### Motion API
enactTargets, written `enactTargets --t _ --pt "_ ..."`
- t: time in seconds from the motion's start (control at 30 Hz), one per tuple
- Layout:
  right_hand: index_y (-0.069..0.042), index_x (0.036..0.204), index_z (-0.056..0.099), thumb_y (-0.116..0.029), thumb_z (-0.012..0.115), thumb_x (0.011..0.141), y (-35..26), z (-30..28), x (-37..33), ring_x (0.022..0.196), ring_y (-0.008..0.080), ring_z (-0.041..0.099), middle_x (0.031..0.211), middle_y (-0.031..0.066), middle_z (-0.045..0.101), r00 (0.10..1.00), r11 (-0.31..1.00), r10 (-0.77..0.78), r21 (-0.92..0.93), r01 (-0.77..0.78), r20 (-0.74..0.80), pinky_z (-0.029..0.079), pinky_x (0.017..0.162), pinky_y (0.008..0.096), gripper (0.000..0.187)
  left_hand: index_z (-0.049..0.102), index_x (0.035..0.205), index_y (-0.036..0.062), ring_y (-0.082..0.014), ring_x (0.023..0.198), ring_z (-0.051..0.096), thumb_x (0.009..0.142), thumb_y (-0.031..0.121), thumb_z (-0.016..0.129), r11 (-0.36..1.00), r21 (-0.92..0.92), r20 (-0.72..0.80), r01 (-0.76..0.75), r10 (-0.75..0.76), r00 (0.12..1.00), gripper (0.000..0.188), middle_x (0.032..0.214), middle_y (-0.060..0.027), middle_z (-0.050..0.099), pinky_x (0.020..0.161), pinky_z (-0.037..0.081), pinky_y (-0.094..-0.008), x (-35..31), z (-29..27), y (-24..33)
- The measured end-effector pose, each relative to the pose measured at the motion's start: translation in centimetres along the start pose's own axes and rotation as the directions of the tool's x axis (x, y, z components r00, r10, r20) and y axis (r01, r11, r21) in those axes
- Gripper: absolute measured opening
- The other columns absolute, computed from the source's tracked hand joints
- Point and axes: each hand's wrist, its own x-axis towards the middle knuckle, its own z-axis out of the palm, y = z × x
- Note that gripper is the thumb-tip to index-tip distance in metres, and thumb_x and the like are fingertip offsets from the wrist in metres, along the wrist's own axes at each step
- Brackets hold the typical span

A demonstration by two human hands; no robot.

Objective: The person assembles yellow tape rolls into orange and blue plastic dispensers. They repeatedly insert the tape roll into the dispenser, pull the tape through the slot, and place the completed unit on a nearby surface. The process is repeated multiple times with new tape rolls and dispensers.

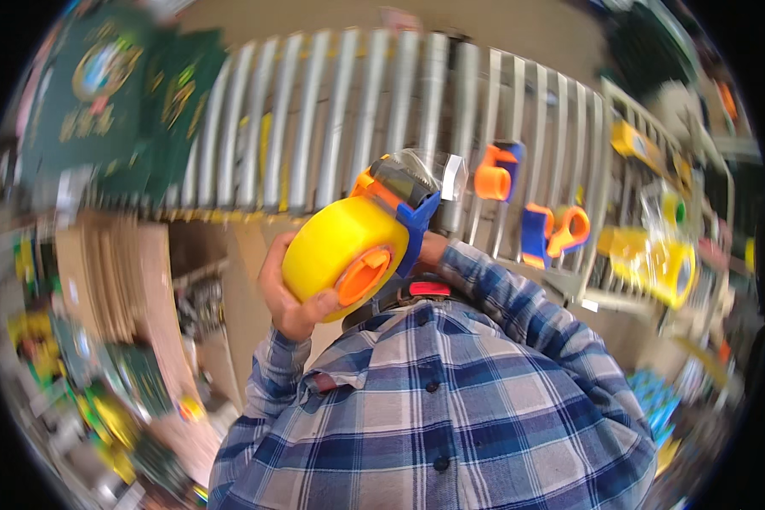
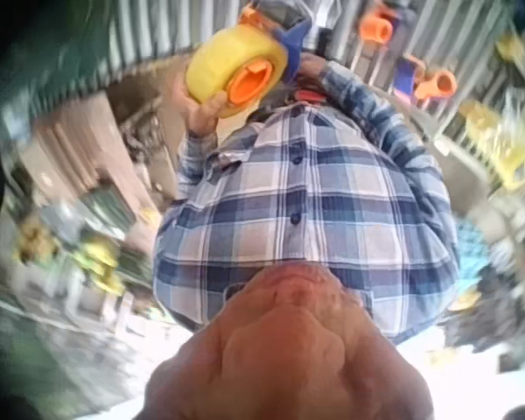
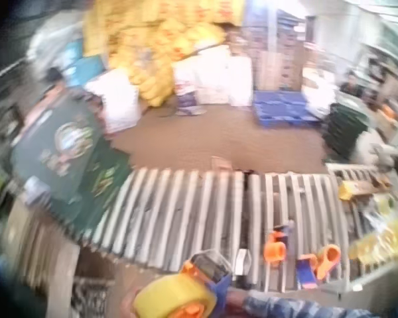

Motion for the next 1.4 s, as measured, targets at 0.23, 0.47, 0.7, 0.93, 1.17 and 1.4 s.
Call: enactTargets --t 0.23,0.47,0.7,0.93,1.17,1.4 --pt "-0.005 0.093 0.062 -0.019 0.068 0.082 6.5 -6.7 3.5 0.069 0.0215 0.057 0.079 0.0060 0.058 0.994 0.948 0.079 0.302 -0.096 0.069 0.046 0.060 0.0332 0.019 0.056 0.116 -0.0012 -0.0183 0.097 0.062 0.082 0.018 0.073 0.943 -0.311 -0.643 0.116 -0.299 0.705 0.042 0.103 -0.0095 0.065 0.086 0.050 -0.0324 -7.0 -7.0 -5.4" --pt "-0.006 0.085 0.061 -0.015 0.066 0.085 4.8 -2.5 5.4 0.066 0.0217 0.057 0.072 0.0061 0.058 0.989 0.988 0.136 0.076 -0.132 -0.054 0.045 0.056 0.0326 0.010 0.061 0.115 0.0030 -0.0235 0.100 0.063 0.084 0.023 0.067 0.748 -0.593 -0.779 -0.298 -0.440 0.446 0.037 0.110 -0.0086 0.064 0.087 0.053 -0.0374 -15.8 -20.9 -15.4" --pt "-0.012 0.084 0.062 -0.019 0.067 0.082 5.3 -4.4 13.5 0.065 0.0219 0.055 0.068 0.0014 0.055 0.948 0.978 0.186 0.140 -0.154 -0.257 0.044 0.056 0.0336 0.008 0.052 0.129 0.0080 -0.0283 0.116 0.057 0.089 0.035 0.057 0.703 -0.534 -0.829 -0.469 -0.329 0.451 0.049 0.127 -0.0103 0.059 0.101 0.044 -0.0444 -16.8 -37.8 -19.2" --pt "-0.010 0.084 0.064 -0.018 0.068 0.081 9.9 1.0 18.3 0.064 0.0221 0.057 0.072 0.0034 0.059 0.907 0.970 0.169 0.226 -0.085 -0.385 0.047 0.054 0.0352 0.009 0.045 0.137 0.0111 -0.0298 0.125 0.049 0.090 0.043 0.054 0.626 -0.558 -0.818 -0.545 -0.303 0.489 0.057 0.139 -0.0095 0.049 0.104 0.041 -0.0494 -13.9 -57.0 -22.3" --pt "-0.004 0.094 0.065 -0.019 0.068 0.083 11.0 7.0 19.9 0.062 0.0197 0.058 0.072 0.0063 0.060 0.971 0.817 -0.209 -0.567 0.107 -0.119 0.048 0.054 0.0325 0.019 0.043 0.137 0.0081 -0.0292 0.127 0.048 0.087 0.042 0.061 0.554 -0.567 -0.823 -0.610 -0.363 0.436 0.063 0.139 -0.0092 0.049 0.107 0.039 -0.0486 -10.5 -69.1 -26.8" --pt "-0.007 0.090 0.065 -0.019 0.069 0.082 7.2 14.5 18.9 0.061 0.0234 0.061 0.067 0.0074 0.060 0.788 0.964 0.191 -0.038 -0.262 -0.585 0.048 0.048 0.0347 0.016 0.051 0.126 0.0236 -0.0153 0.095 0.053 0.084 0.054 0.067 0.719 -0.694 -0.716 -0.048 -0.680 0.157 0.054 0.108 -0.0021 0.055 0.071 0.046 -0.0253 -12.0 -75.5 -24.5"
